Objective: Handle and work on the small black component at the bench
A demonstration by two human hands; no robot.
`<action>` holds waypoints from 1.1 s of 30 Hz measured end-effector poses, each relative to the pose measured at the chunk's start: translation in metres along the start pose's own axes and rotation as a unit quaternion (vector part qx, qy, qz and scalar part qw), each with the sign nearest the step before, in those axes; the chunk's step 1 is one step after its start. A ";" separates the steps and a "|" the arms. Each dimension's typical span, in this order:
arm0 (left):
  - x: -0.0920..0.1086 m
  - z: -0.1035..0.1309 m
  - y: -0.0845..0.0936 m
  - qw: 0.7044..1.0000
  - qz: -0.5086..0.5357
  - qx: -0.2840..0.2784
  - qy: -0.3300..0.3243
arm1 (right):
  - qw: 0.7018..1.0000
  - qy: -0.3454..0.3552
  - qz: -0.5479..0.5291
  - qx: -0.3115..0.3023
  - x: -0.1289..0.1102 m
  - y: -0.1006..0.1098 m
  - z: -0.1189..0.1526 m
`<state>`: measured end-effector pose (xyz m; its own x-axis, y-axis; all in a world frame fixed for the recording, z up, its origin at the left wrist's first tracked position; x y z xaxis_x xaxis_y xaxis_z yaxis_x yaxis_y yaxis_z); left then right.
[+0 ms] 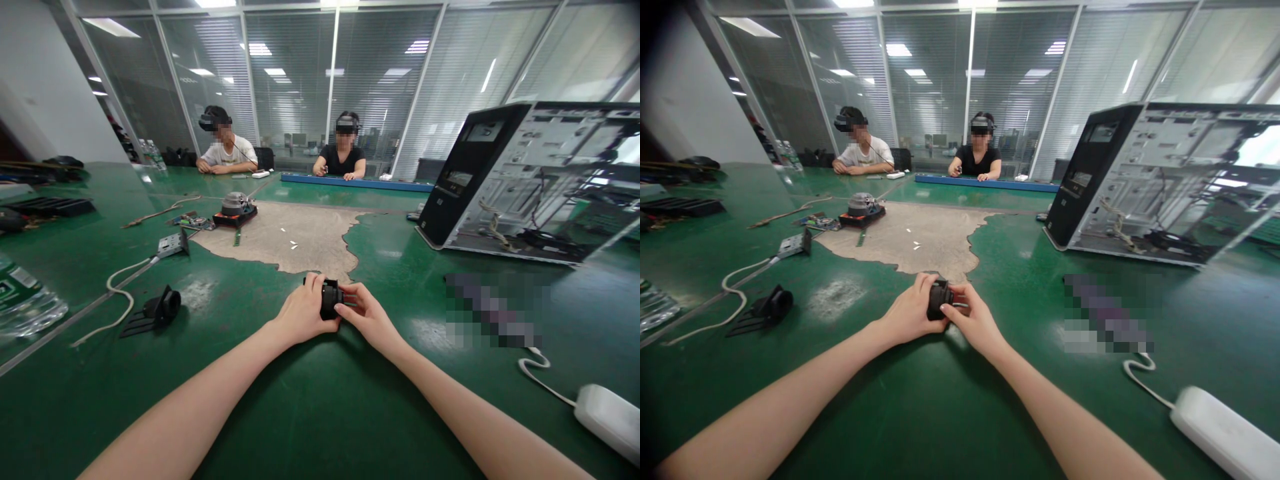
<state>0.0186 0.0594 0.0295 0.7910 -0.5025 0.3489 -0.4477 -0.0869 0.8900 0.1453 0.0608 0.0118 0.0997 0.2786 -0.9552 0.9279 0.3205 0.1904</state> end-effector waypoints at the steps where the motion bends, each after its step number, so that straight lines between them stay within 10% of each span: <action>1: 0.000 0.000 0.000 1.000 -0.003 -0.001 -0.001 | 1.000 0.002 -0.001 -0.001 -0.001 0.000 0.000; 33: 0.002 0.000 0.003 0.999 -0.048 -0.014 0.017 | 1.000 0.006 0.000 -0.019 -0.003 -0.002 0.002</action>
<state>0.0190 0.0579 0.0333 0.8435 -0.4632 0.2718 -0.3586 -0.1091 0.9271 0.1436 0.0580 0.0136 0.0942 0.2894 -0.9526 0.9139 0.3544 0.1981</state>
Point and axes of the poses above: each hand's wrist, its own z-axis away from the middle knuckle, its own y-axis out of the back of the hand, x = y × z, the point moved 5 cm from there along -z, towards the middle knuckle, and after that the axes turned 5 degrees about -x, right-handed, at the moved point
